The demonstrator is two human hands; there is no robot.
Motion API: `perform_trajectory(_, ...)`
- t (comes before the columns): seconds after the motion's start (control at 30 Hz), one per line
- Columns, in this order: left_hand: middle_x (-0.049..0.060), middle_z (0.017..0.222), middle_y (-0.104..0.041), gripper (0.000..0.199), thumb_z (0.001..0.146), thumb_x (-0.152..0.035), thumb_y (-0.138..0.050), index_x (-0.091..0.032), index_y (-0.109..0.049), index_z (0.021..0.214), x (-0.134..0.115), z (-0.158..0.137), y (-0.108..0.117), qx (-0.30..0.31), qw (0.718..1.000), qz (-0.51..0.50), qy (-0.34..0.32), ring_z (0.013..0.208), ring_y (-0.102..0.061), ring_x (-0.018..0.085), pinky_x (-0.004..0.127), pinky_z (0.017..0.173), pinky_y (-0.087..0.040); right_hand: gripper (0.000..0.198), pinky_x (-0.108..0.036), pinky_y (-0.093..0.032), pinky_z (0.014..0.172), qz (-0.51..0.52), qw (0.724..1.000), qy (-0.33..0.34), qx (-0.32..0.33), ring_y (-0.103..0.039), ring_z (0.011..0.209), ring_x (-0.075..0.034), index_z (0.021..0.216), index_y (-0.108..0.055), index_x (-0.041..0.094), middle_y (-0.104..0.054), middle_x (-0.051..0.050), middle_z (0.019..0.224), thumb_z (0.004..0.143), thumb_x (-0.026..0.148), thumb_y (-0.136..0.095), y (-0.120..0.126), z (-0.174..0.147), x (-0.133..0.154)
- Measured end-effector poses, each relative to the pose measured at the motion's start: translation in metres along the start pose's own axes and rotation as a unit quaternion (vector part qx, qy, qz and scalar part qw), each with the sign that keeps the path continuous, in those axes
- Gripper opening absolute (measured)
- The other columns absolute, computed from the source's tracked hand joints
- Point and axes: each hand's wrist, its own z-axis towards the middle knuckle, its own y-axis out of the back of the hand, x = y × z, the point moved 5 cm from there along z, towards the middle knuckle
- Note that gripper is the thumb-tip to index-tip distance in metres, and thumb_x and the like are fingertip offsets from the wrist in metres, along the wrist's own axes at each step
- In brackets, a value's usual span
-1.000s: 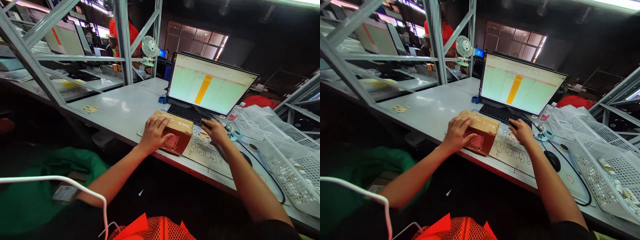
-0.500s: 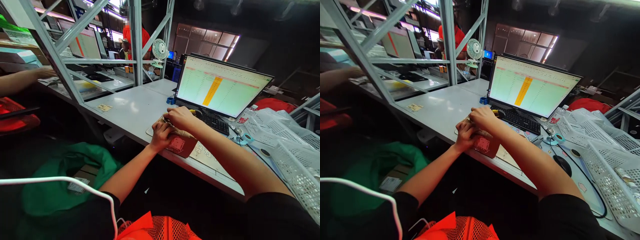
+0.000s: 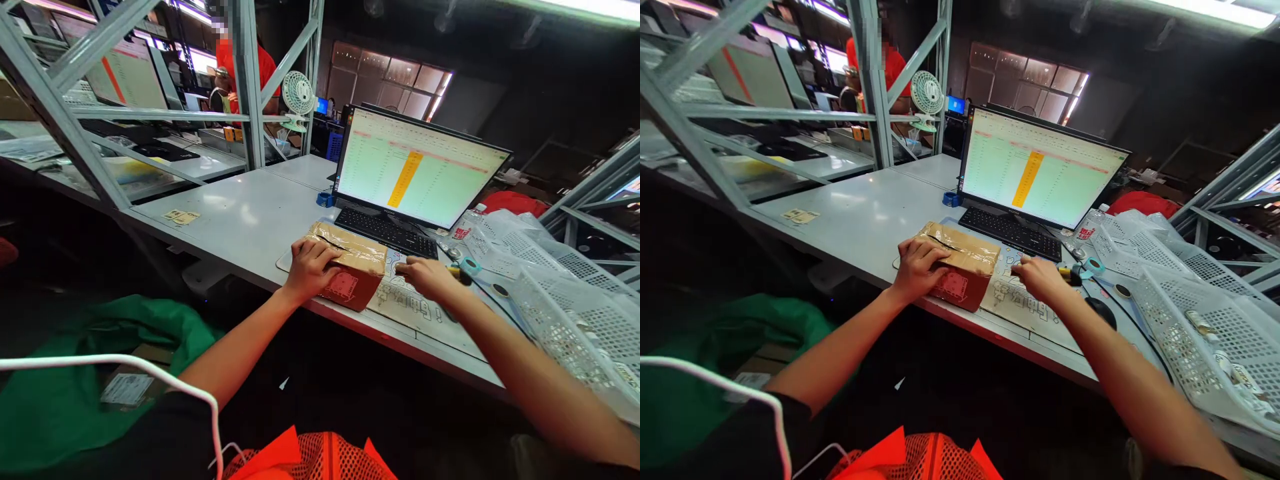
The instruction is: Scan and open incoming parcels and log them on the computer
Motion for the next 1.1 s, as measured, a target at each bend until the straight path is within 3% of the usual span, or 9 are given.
perform_trajectory(0.13,0.01,0.121,-0.077,0.026,0.1,-0.038,-0.079,-0.022,-0.075,0.12,-0.016,0.007,0.007,0.046,0.999,0.014,-0.024,0.118,-0.065,0.032,0.05,0.106,-0.036,0.044,-0.038,-0.054,0.097,0.097,0.993,-0.064,-0.021,-0.069,0.127,-0.033,0.145,-0.073,0.019,-0.071,-0.019,0.137,0.104,0.021,-0.058,-0.074,0.006,-0.016)
perform_trajectory(0.23,0.011,0.133,-0.075,0.04,0.101,-0.048,-0.079,-0.025,-0.072,0.134,-0.029,0.009,0.003,0.067,0.997,0.028,-0.032,0.123,-0.064,0.034,0.056,0.114,-0.029,0.04,-0.04,-0.054,0.106,0.149,0.986,-0.065,-0.035,-0.07,0.124,-0.031,0.137,-0.078,0.015,-0.074,-0.02,0.13,0.102,0.021,-0.06,-0.09,0.014,-0.02)
perform_trajectory(0.33,0.009,0.127,-0.077,0.034,0.101,-0.046,-0.079,-0.028,-0.076,0.13,-0.035,0.008,-0.004,0.04,0.998,0.035,-0.021,0.12,-0.065,0.033,0.056,0.113,-0.028,0.043,-0.041,-0.053,0.109,0.203,0.97,-0.044,-0.125,-0.07,0.121,-0.028,0.14,-0.075,0.014,-0.074,-0.019,0.13,0.108,0.023,-0.049,-0.057,0.027,-0.019)
perform_trajectory(0.47,0.006,0.113,-0.08,0.018,0.102,-0.034,-0.077,-0.027,-0.08,0.118,-0.031,0.005,-0.014,0.019,1.0,0.01,-0.002,0.113,-0.065,0.03,0.051,0.104,-0.031,0.039,-0.038,-0.055,0.102,0.342,0.904,0.064,-0.249,-0.07,0.116,-0.024,0.137,-0.075,0.019,-0.072,-0.014,0.13,0.109,0.037,-0.055,0.021,0.053,0.015)
perform_trajectory(0.6,0.004,0.105,-0.081,0.01,0.101,-0.029,-0.075,-0.026,-0.081,0.108,-0.024,0.006,-0.016,0.025,1.0,-0.008,0.011,0.105,-0.065,0.028,0.049,0.099,-0.031,0.039,-0.036,-0.053,0.102,0.259,0.946,0.081,-0.178,-0.069,0.113,-0.025,0.13,-0.073,0.017,-0.068,-0.013,0.127,0.101,0.043,-0.074,0.059,0.081,0.067)
perform_trajectory(0.73,0.002,0.099,-0.081,0.008,0.101,-0.03,-0.075,-0.026,-0.082,0.104,-0.021,0.011,-0.018,0.039,0.999,-0.02,0.022,0.1,-0.064,0.027,0.047,0.097,-0.031,0.035,-0.037,-0.052,0.09,0.097,0.983,0.078,-0.134,-0.071,0.11,-0.031,0.125,-0.07,0.015,-0.07,-0.017,0.123,0.108,0.045,-0.061,0.07,0.09,0.087)
perform_trajectory(0.83,0.002,0.098,-0.082,0.008,0.102,-0.031,-0.075,-0.026,-0.082,0.102,-0.028,0.009,-0.016,0.032,0.999,-0.011,0.015,0.099,-0.064,0.026,0.047,0.096,-0.031,0.038,-0.038,-0.049,0.087,0.046,0.988,0.049,-0.137,-0.072,0.103,-0.032,0.125,-0.071,0.015,-0.074,-0.019,0.116,0.114,0.033,-0.039,0.076,0.098,0.074)
perform_trajectory(1.0,0.004,0.109,-0.082,0.014,0.105,-0.035,-0.072,-0.027,-0.081,0.112,-0.048,-0.006,0.003,0.032,0.999,0.005,0.001,0.101,-0.065,0.027,0.049,0.096,-0.033,0.039,-0.034,-0.045,0.084,0.248,0.963,-0.026,-0.103,-0.066,0.093,-0.026,0.095,-0.072,0.016,-0.076,-0.016,0.104,0.111,0.04,-0.047,0.065,0.133,0.042)
perform_trajectory(1.1,0.008,0.119,-0.079,0.031,0.108,-0.051,-0.067,-0.026,-0.08,0.121,-0.052,0.01,0.011,0.128,0.991,0.021,-0.024,0.109,-0.065,0.03,0.049,0.099,-0.039,0.054,-0.03,-0.042,0.073,0.312,0.948,0.004,-0.063,-0.055,0.075,-0.018,0.075,-0.064,0.018,-0.067,-0.005,0.079,0.109,0.055,-0.046,0.048,0.148,0.043)
